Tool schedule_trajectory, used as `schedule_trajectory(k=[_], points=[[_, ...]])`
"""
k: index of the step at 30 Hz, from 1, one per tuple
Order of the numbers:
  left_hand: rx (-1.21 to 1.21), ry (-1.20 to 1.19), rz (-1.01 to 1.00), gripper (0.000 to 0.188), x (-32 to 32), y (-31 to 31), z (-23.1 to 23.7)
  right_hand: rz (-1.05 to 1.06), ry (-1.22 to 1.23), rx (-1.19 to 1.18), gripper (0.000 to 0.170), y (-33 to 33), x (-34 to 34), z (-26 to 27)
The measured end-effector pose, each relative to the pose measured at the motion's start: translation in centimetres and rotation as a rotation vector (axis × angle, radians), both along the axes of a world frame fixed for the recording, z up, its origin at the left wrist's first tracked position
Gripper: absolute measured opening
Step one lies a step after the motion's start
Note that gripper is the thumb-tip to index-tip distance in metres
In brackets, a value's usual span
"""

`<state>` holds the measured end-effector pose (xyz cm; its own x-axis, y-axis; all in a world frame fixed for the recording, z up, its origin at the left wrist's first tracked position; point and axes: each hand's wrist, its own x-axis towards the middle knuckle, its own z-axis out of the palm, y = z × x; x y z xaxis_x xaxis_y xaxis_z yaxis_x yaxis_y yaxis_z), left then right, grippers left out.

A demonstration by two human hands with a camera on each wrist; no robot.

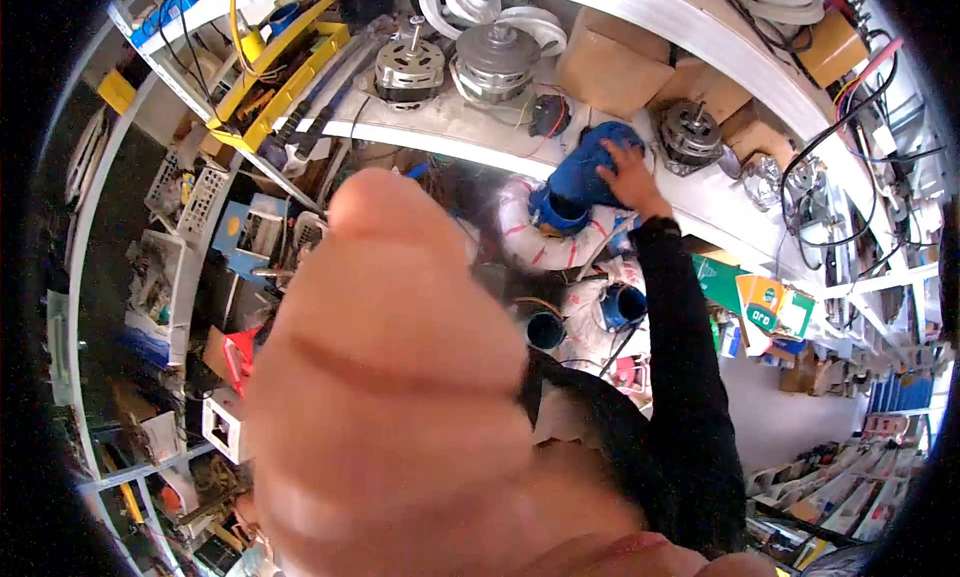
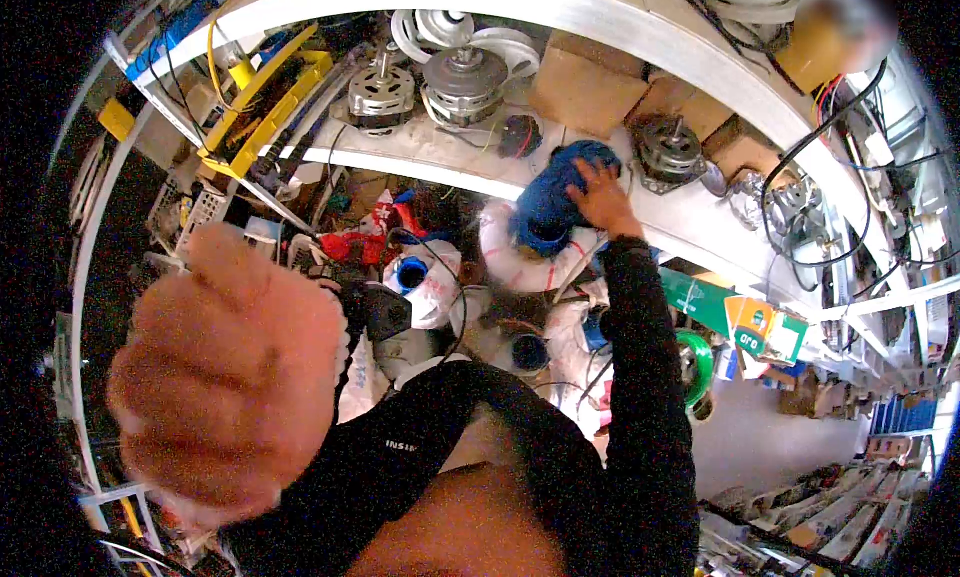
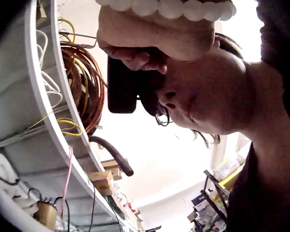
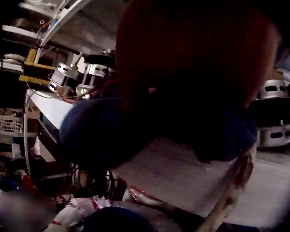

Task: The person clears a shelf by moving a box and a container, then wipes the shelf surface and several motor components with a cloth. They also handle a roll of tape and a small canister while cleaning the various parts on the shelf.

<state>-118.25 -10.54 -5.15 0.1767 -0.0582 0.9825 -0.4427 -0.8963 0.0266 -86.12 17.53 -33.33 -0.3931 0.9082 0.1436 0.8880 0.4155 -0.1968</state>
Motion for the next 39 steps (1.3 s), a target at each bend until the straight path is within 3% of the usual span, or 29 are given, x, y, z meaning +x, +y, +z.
schedule_trajectory(k=[2,5,6,7,9,11,12,15,18,20,23,26,32,35,39], points=[[-0.033,-0.040,0.101,0.007,-0.9,1.3,-0.6,-0.324,-0.051,-0.036,0.057,-1.2,-2.3,3.4],[-0.293,-0.146,0.454,0.007,-0.9,4.8,-4.8,-0.496,-0.191,-0.005,0.055,-1.4,-6.2,3.6],[-0.414,-0.236,0.610,0.009,-0.1,5.9,-7.0,-0.452,-0.174,0.036,0.055,-1.8,-6.9,3.2],[-0.474,-0.058,0.780,0.010,-1.0,7.5,-8.8,-0.409,-0.158,0.075,0.054,-2.6,-7.2,2.6],[-0.900,0.028,0.987,0.008,-0.5,11.3,-13.7,-0.290,-0.112,0.192,0.051,-4.9,-7.2,2.2],[-0.936,0.028,1.004,0.014,-0.2,16.1,-19.6,-0.180,-0.060,0.202,0.045,-6.0,-5.8,2.1],[-0.957,0.124,1.082,0.020,0.0,16.9,-20.2,-0.111,-0.017,0.213,0.043,-6.0,-4.5,1.8],[-0.841,0.215,1.139,0.025,1.0,20.5,-23.5,-0.311,-0.043,0.225,0.042,-5.2,-2.2,1.0],[-0.750,0.333,1.230,0.033,3.2,24.8,-24.3,-0.464,-0.125,0.212,0.042,-5.5,-3.3,1.3],[-0.740,0.459,1.289,0.041,4.8,27.5,-23.9,-0.459,-0.117,0.237,0.042,-6.1,-3.8,1.0],[-1.000,0.749,1.416,0.057,7.2,29.6,-22.5,-0.418,-0.088,0.217,0.042,-6.7,-3.6,1.3],[-1.076,0.890,1.513,0.068,8.1,29.9,-21.5,-0.393,-0.047,0.197,0.044,-6.7,-3.1,1.1],[-1.045,0.907,1.310,0.068,5.1,32.9,-23.2,-0.395,-0.047,0.189,0.045,-6.0,-2.6,1.2],[-1.151,0.646,1.227,0.051,2.9,29.9,-20.4,-0.421,0.007,0.167,0.059,-4.6,-2.6,1.3],[-1.214,0.334,1.144,0.045,1.3,28.0,-18.6,-0.454,0.094,0.078,0.077,-1.3,-5.9,3.0]])
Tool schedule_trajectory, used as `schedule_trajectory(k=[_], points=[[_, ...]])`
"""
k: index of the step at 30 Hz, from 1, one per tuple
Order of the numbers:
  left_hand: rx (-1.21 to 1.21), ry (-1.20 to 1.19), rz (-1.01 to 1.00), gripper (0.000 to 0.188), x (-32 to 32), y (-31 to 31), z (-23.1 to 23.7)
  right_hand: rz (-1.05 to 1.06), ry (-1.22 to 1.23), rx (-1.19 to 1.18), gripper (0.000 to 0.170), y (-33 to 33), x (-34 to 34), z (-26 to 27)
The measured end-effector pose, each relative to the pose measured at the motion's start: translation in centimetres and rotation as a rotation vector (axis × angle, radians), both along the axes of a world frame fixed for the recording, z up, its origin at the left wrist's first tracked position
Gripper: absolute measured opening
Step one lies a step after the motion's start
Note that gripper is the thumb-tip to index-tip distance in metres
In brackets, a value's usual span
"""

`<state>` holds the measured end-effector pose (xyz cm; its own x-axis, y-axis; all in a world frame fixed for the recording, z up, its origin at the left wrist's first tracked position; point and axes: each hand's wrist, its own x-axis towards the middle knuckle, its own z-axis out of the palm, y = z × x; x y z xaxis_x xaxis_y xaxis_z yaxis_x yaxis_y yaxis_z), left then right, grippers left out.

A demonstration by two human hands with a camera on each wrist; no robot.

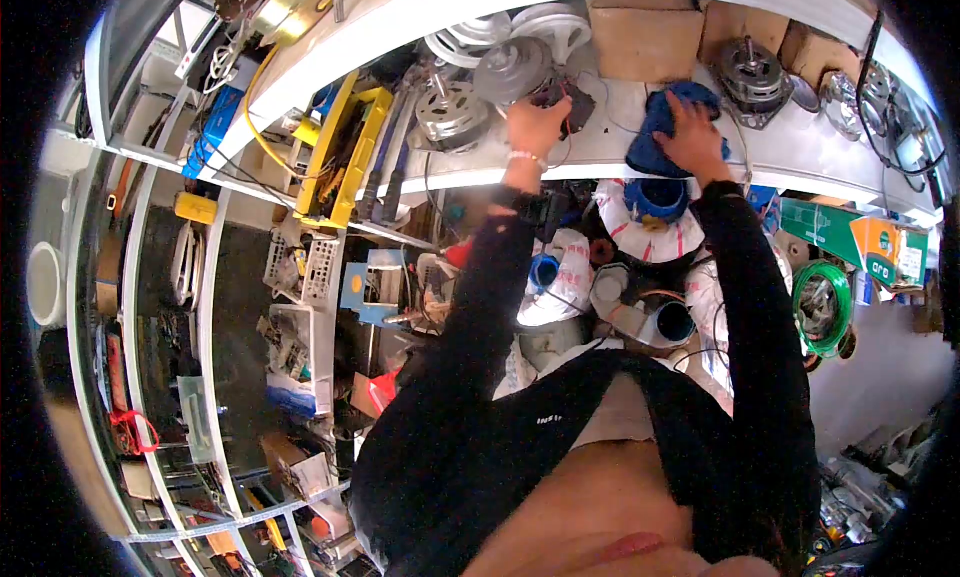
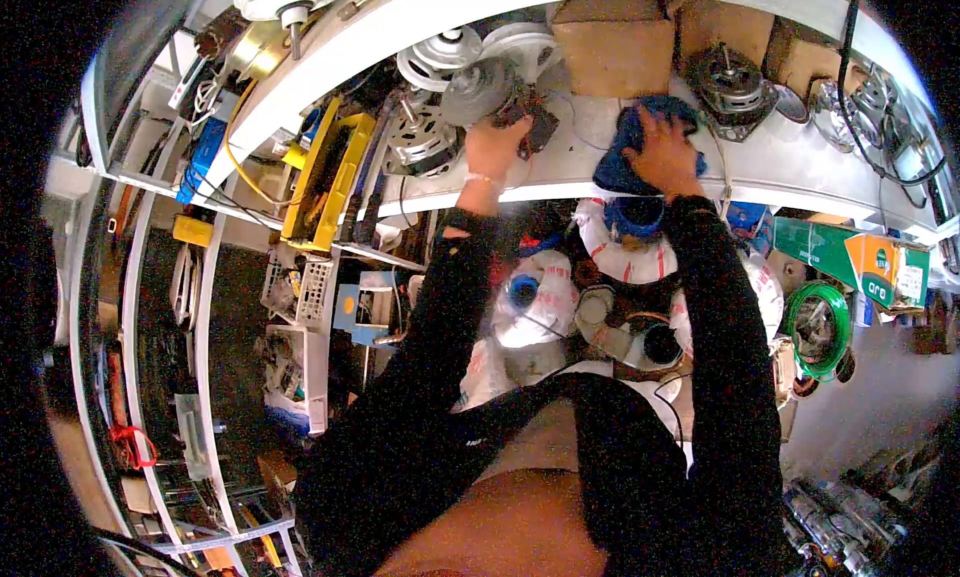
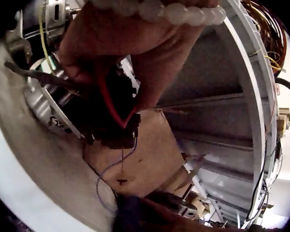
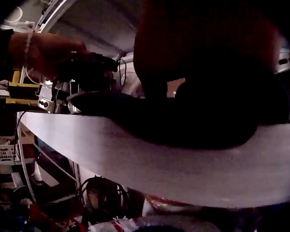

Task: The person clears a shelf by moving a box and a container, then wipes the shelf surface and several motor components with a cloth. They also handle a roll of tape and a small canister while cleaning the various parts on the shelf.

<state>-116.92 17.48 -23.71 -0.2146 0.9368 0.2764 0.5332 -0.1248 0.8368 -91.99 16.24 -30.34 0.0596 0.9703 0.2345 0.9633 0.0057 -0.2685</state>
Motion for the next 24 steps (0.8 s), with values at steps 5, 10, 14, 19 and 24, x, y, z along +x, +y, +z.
schedule_trajectory(k=[5,10,14,19,24], points=[[-0.033,-0.422,-0.078,0.039,-1.4,2.0,-1.7,0.270,-0.021,0.060,0.058,2.9,-8.7,-1.5],[-0.099,-0.708,-0.185,0.049,-2.8,5.6,-3.8,0.654,0.092,-0.103,0.056,0.6,-8.2,0.6],[-0.254,-0.780,-0.223,0.025,-2.4,4.1,-1.1,0.338,-0.072,0.107,0.058,4.1,-5.1,-1.8],[-0.295,-0.422,-0.258,0.026,-4.0,6.4,-3.3,0.585,-0.021,0.143,0.051,-0.9,-10.9,-0.7],[-0.075,-0.758,-0.268,0.030,-1.8,4.5,-1.3,0.217,-0.084,-0.007,0.051,1.1,0.5,0.2]])
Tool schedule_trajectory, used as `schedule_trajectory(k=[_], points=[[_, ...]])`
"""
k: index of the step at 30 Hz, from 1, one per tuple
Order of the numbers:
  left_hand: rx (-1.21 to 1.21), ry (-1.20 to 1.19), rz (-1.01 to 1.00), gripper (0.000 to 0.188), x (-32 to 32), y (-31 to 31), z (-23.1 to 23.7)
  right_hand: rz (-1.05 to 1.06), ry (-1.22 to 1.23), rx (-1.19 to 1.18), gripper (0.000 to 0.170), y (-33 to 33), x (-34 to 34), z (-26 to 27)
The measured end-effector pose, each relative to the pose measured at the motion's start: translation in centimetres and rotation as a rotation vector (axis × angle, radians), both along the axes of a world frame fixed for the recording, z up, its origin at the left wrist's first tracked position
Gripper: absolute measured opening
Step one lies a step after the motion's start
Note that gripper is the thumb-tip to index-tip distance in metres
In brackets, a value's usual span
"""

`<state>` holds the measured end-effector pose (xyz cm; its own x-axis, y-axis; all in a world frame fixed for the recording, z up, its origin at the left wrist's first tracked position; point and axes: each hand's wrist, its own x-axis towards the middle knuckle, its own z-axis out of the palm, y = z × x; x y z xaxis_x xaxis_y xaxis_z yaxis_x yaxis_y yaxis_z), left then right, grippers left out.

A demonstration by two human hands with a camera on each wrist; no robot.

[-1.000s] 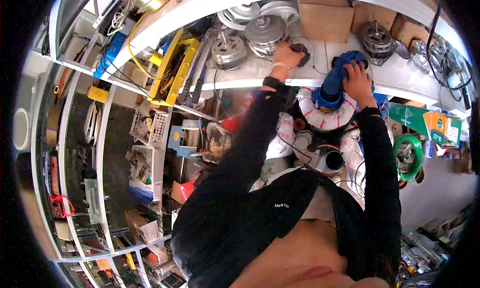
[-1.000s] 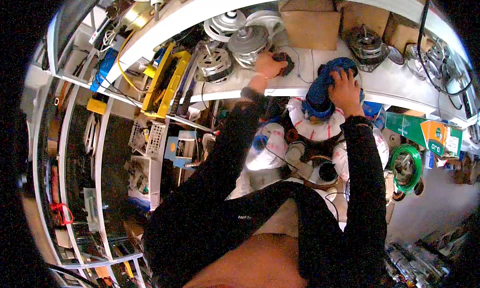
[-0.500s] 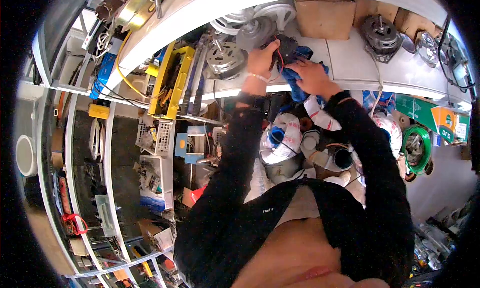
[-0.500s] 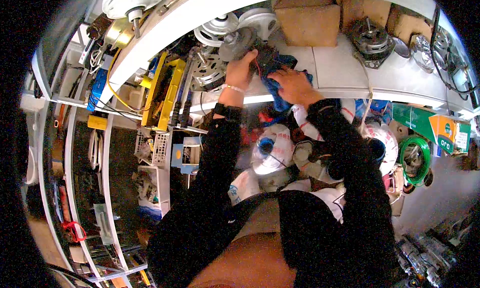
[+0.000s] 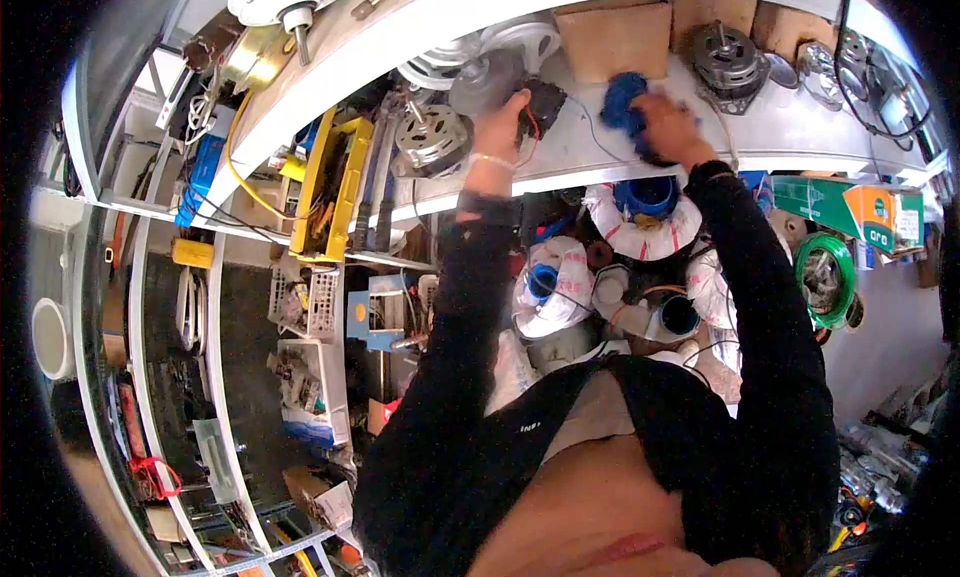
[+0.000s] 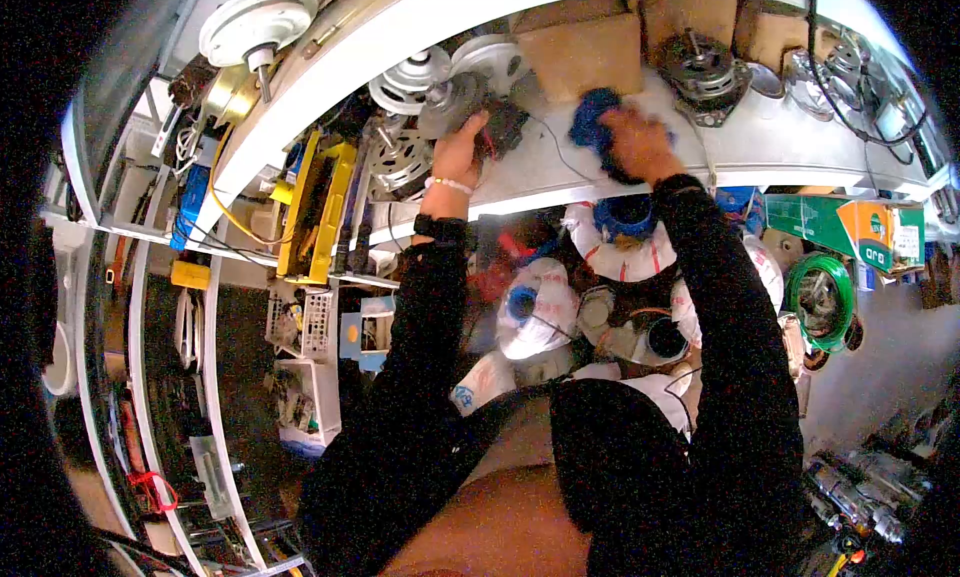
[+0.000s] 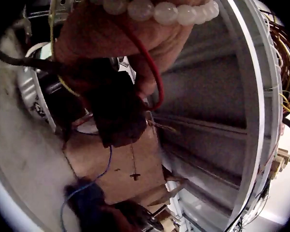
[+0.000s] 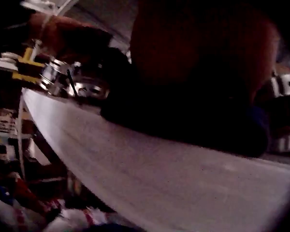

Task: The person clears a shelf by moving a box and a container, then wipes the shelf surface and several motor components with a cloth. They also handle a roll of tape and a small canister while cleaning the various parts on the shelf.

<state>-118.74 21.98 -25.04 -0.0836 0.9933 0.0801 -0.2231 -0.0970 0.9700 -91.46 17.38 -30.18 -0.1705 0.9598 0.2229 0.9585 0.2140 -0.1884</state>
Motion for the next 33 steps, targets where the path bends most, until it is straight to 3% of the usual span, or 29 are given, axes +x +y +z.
schedule_trajectory(k=[3,5,7,9,13,16,19,20,23,26,29,31,33], points=[[-0.115,-0.044,-0.040,0.034,-0.6,-0.2,-0.4,-0.340,-0.070,0.202,0.060,2.6,1.4,-3.7],[-0.123,0.004,0.017,0.029,0.0,-0.5,0.2,-0.344,0.049,-0.022,0.059,-0.4,-4.6,0.6],[-0.228,-0.020,0.017,0.028,0.5,-0.1,0.6,0.010,0.016,-0.040,0.055,-3.0,-8.4,0.8],[-0.273,-0.050,0.005,0.030,1.7,-0.7,1.7,0.225,0.170,0.051,0.049,-5.2,-9.2,-0.8],[-0.228,-0.259,-0.027,0.022,2.7,1.8,-0.6,0.166,0.279,0.114,0.039,-5.5,-2.6,-0.6],[-0.284,-0.315,-0.060,0.022,4.9,2.0,-0.8,0.189,0.228,0.171,0.035,-7.7,-3.0,-1.4],[-0.320,-0.221,-0.058,0.024,8.5,2.6,-1.7,0.311,0.204,0.179,0.031,-9.5,-3.7,-1.8],[-0.409,-0.146,0.052,0.028,10.5,1.0,0.0,0.349,0.164,0.127,0.029,-10.3,-3.3,-1.9],[-0.262,0.267,0.122,0.027,11.6,8.7,-8.9,0.385,0.241,0.115,0.026,-13.2,-1.6,-3.9],[-0.266,0.326,0.179,0.026,12.9,16.0,-17.1,0.323,0.316,0.044,0.026,-16.4,0.5,-3.5],[0.370,0.251,0.078,0.030,19.2,5.1,-9.3,0.291,0.348,-0.002,0.032,-18.1,2.1,-3.8],[-0.051,0.537,-0.003,0.034,20.6,3.2,-6.9,0.276,0.360,-0.062,0.033,-18.3,2.9,-4.0],[0.157,0.775,-0.110,0.062,21.3,5.4,-9.5,0.268,0.381,-0.059,0.033,-18.6,3.3,-4.1]])
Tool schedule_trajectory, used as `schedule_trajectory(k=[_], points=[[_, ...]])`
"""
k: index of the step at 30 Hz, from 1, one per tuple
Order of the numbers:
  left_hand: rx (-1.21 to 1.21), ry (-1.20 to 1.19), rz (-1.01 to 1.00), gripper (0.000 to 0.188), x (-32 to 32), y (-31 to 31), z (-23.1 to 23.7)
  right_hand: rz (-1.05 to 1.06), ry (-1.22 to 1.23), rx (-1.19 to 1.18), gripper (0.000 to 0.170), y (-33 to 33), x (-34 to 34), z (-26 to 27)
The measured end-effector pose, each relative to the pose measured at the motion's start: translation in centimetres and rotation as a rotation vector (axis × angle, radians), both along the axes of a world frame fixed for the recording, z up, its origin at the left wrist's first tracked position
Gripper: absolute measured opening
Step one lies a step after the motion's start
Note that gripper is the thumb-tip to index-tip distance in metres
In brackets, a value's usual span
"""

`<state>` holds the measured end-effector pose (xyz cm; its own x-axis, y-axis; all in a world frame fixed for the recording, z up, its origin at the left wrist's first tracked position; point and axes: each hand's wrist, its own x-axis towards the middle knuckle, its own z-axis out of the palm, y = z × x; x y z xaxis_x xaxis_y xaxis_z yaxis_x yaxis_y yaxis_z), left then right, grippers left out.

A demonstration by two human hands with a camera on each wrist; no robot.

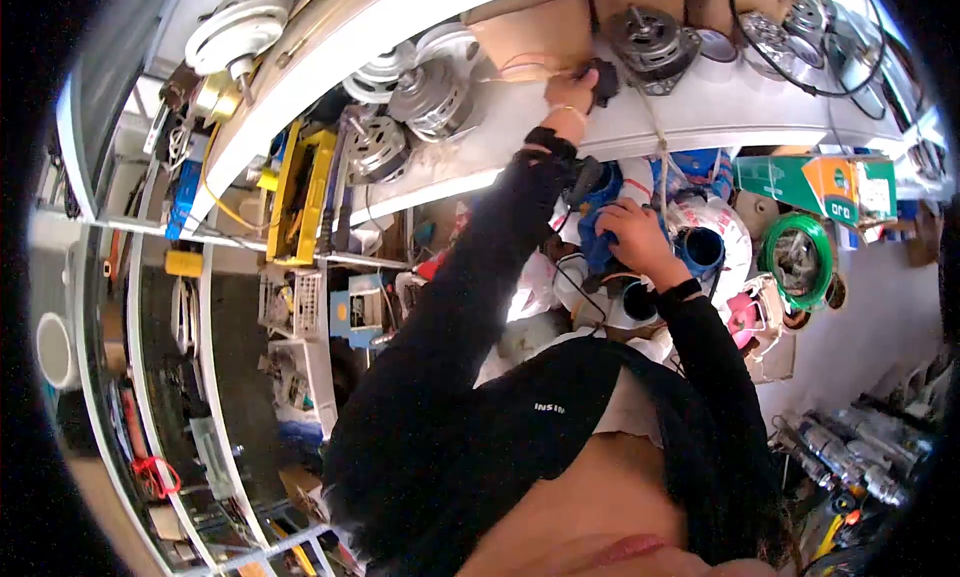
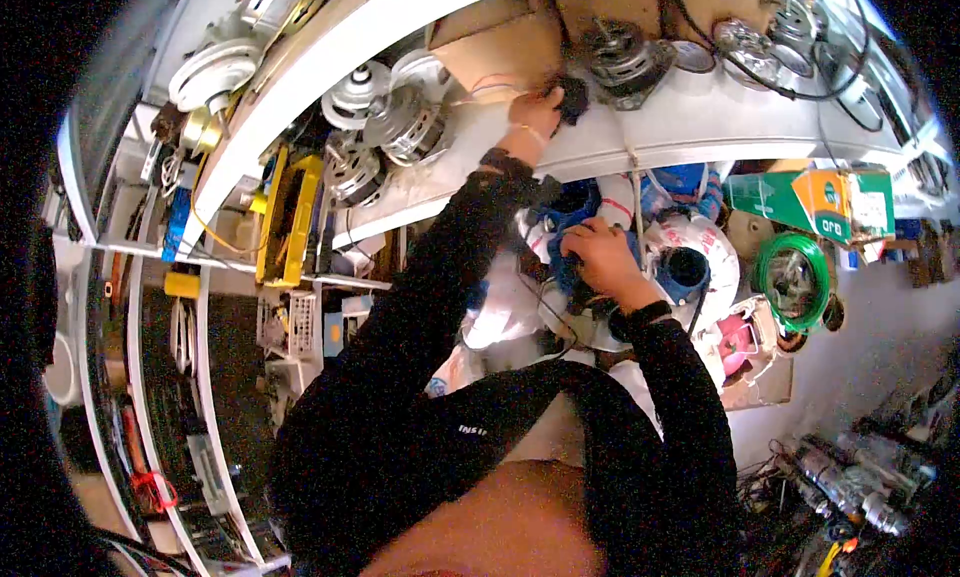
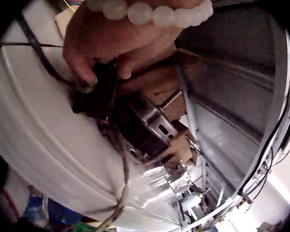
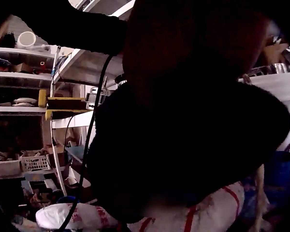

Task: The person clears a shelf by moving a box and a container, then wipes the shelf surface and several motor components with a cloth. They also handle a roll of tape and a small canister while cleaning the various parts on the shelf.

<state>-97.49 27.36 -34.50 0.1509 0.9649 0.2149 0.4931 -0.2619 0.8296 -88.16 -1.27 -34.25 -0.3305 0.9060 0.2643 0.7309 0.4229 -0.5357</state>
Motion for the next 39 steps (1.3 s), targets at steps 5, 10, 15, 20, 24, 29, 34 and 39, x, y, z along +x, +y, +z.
schedule_trajectory(k=[5,10,15,20,24,29,34,39], points=[[0.095,-0.393,0.294,0.054,-1.2,-6.7,2.7,-0.002,0.042,-0.046,0.032,0.1,0.6,0.2],[0.573,-0.355,0.458,0.045,-11.2,-11.8,6.6,0.020,0.181,0.023,0.032,1.4,-0.1,0.4],[0.746,-0.094,0.846,0.045,-20.1,-7.3,9.4,0.039,0.098,-0.049,0.039,2.7,-1.8,2.3],[-0.177,-1.010,0.630,0.033,-23.7,-4.9,11.7,0.076,0.182,-0.042,0.036,3.2,-4.0,1.8],[-0.343,-1.181,0.421,0.018,-24.9,-4.7,10.6,0.071,0.169,-0.095,0.034,2.7,-5.1,2.8],[-0.497,-1.062,0.276,0.013,-25.6,-3.8,11.2,0.093,0.177,-0.056,0.035,3.0,-5.4,2.4],[-0.641,-1.094,0.155,0.014,-27.9,0.1,8.5,0.105,0.233,-0.040,0.036,2.8,-6.5,1.5],[-0.677,-1.243,0.156,0.016,-27.1,-0.7,9.1,0.106,0.277,-0.049,0.034,1.8,-6.9,1.6]])
